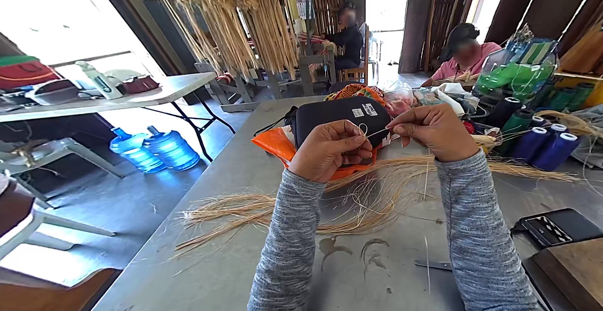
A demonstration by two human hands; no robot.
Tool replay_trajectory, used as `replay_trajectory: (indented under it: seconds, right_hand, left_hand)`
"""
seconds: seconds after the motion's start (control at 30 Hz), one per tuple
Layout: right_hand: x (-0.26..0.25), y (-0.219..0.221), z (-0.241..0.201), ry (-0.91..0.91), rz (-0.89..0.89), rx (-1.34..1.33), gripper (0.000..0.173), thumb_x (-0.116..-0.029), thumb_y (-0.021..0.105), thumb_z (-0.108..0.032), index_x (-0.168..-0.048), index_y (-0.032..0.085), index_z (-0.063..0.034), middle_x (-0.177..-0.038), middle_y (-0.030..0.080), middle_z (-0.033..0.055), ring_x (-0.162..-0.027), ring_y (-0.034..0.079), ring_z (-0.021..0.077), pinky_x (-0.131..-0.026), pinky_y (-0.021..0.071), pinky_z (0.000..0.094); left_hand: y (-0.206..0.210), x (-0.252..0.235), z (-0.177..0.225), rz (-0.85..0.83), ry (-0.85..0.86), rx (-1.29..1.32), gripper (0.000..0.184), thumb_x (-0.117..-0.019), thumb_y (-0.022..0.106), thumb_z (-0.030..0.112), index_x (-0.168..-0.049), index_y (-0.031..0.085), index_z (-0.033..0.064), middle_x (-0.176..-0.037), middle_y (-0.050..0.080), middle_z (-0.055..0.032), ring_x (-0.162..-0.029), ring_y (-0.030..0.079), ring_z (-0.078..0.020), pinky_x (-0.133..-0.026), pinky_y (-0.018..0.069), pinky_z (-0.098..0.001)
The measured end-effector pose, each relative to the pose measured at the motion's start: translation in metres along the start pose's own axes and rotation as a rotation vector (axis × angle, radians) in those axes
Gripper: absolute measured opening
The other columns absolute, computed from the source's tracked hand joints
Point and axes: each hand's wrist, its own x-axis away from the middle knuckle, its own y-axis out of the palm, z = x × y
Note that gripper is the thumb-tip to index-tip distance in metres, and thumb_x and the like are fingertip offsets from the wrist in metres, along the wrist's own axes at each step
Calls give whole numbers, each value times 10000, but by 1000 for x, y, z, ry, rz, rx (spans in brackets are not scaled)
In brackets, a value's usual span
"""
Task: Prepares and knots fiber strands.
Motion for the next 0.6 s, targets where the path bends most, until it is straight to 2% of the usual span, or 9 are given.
replay_trajectory:
  seconds: [0.03,0.1,0.2,0.27,0.33,0.5,0.6]
  right_hand:
    - [0,-1,0,-30,-4,-1,128,-883,699,78,-954,759,-10,-737,729,-22,-576,621,-14,-567,542,145]
    - [1,-1,0,-73,-13,10,147,-853,723,82,-966,758,-5,-764,737,-12,-603,648,5,-591,570,165]
    - [2,4,-2,-155,50,249,69,-871,749,-1,-929,778,-27,-746,737,-4,-597,628,-16,-583,541,157]
    - [2,7,-3,-185,108,468,48,-889,754,-88,-911,794,-75,-754,741,-1,-608,625,4,-598,526,207]
    - [3,9,-5,-207,136,548,49,-895,753,-109,-908,794,-84,-774,748,9,-632,645,20,-624,539,231]
    - [3,10,-4,-353,189,465,51,-909,728,-87,-920,765,-54,-830,741,3,-701,643,-26,-661,532,153]
    - [-3,17,2,-405,234,281,38,-917,707,-37,-939,725,-13,-832,725,-6,-698,643,-24,-650,550,150]
  left_hand:
    - [-1,0,0,13,3,-7,253,-986,495,-84,-874,648,83,-797,739,-34,-688,715,-82,-651,607,-218]
    - [-4,-1,-1,40,13,-13,250,-985,506,-89,-870,655,76,-788,734,-35,-678,707,-77,-641,603,-211]
    - [-6,-2,-1,70,23,-19,246,-983,520,-93,-868,663,70,-774,730,-36,-649,691,-60,-600,582,-188]
    - [-6,-2,-1,102,43,-22,243,-981,523,-101,-873,665,64,-771,725,-34,-634,679,-50,-576,568,-172]
    - [-5,-3,-2,152,64,-26,233,-977,535,-104,-877,663,63,-764,726,-27,-626,676,-41,-562,559,-161]
    - [0,-7,-2,339,61,-128,153,-978,596,-60,-889,661,46,-751,720,-14,-614,668,-33,-545,551,-166]
    - [1,-7,-2,329,70,-204,133,-962,615,-72,-896,670,30,-731,712,-8,-613,674,-46,-571,572,-182]
